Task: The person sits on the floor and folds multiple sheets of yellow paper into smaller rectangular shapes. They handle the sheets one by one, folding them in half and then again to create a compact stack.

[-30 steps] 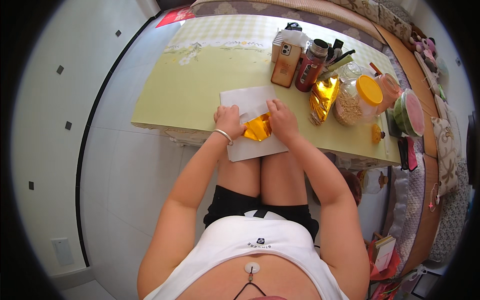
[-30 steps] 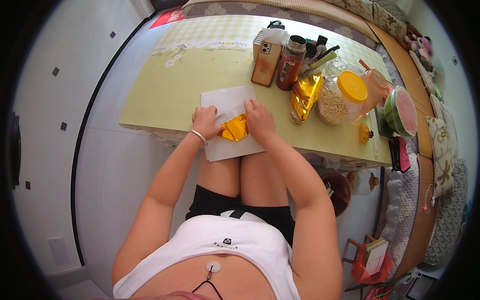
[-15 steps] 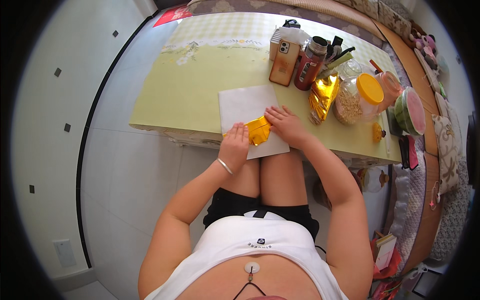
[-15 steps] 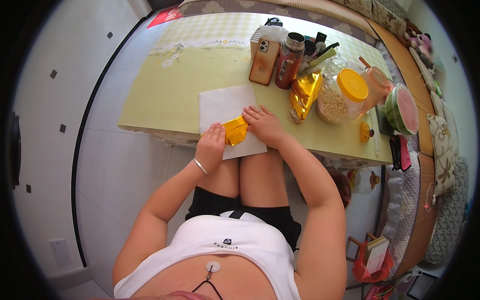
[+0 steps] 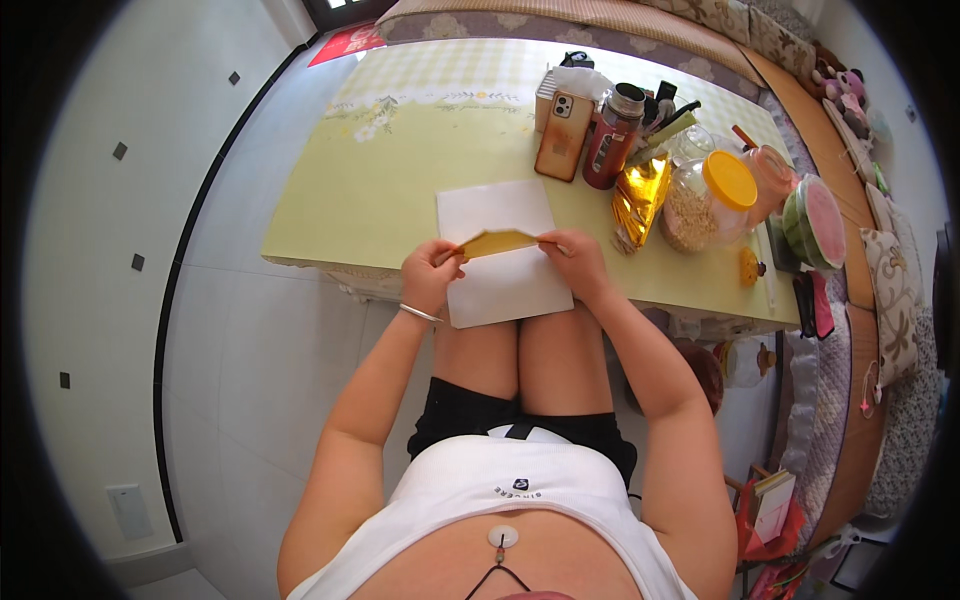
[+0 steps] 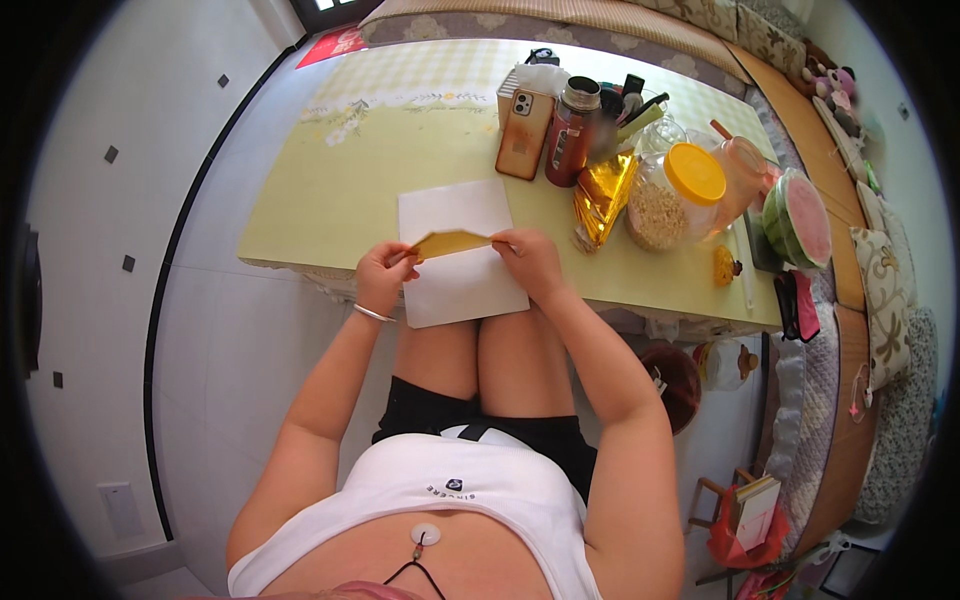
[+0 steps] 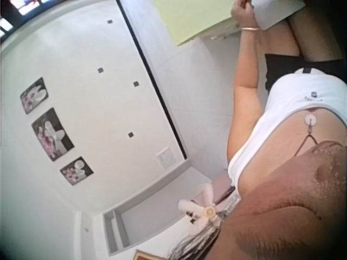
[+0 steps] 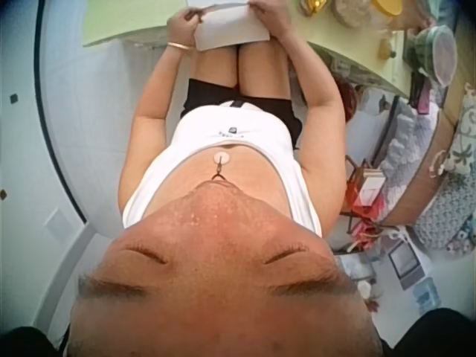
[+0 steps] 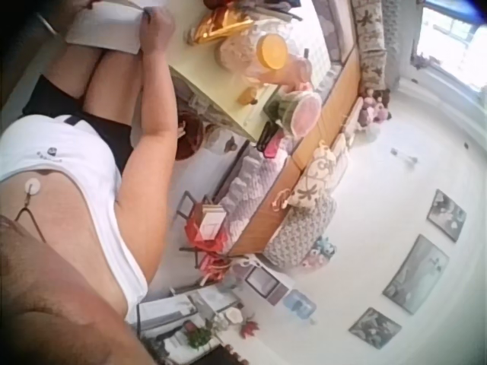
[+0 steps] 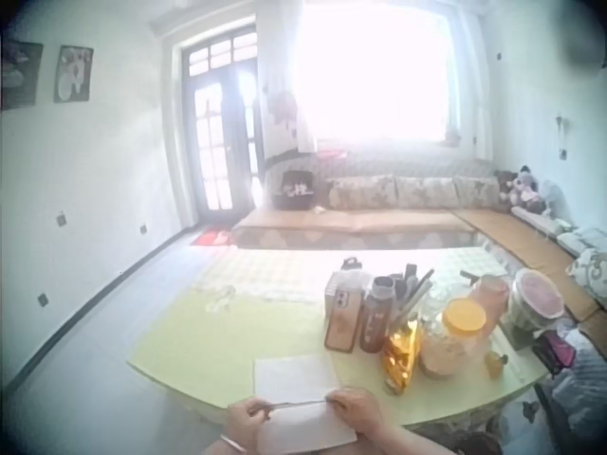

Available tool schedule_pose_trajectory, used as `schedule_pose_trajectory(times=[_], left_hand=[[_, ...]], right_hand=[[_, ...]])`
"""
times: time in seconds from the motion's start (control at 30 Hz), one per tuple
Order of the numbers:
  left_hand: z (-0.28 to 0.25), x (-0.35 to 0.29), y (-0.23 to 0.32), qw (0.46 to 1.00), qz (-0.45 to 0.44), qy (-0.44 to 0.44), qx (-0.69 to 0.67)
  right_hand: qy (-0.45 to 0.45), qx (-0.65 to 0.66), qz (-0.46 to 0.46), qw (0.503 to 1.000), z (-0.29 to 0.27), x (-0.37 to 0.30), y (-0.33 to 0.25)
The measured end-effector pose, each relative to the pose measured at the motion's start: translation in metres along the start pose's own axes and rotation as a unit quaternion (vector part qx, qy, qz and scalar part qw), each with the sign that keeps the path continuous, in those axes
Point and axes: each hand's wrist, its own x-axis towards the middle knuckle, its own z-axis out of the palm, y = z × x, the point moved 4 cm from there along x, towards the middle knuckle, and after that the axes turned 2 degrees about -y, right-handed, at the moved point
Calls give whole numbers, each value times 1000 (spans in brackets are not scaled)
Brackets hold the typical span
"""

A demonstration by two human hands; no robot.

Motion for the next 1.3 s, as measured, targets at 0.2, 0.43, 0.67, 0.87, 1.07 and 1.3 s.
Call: schedule_pose_trajectory(times=[0.2, 0.43, 0.67, 0.87, 1.07, 1.3], left_hand=[[-13, -4, 16, 982, -86, 34, -165], [-17, -10, 15, 979, -54, 64, -184], [-16, -13, 23, 985, -28, 91, -141], [-19, -8, 22, 982, -11, 25, -189], [-15, -6, 29, 995, -63, -15, -77], [3, -4, 27, 947, -188, -223, 131]], right_hand=[[117, 381, 98, 912, 16, -10, -20], [125, 393, 103, 905, 18, -19, -29], [137, 419, 140, 887, 23, -32, -38], [27, 398, 285, 871, 17, -48, -39], [34, 401, 304, 863, 9, -59, -33], [47, 327, 227, 916, -26, -63, -30]])
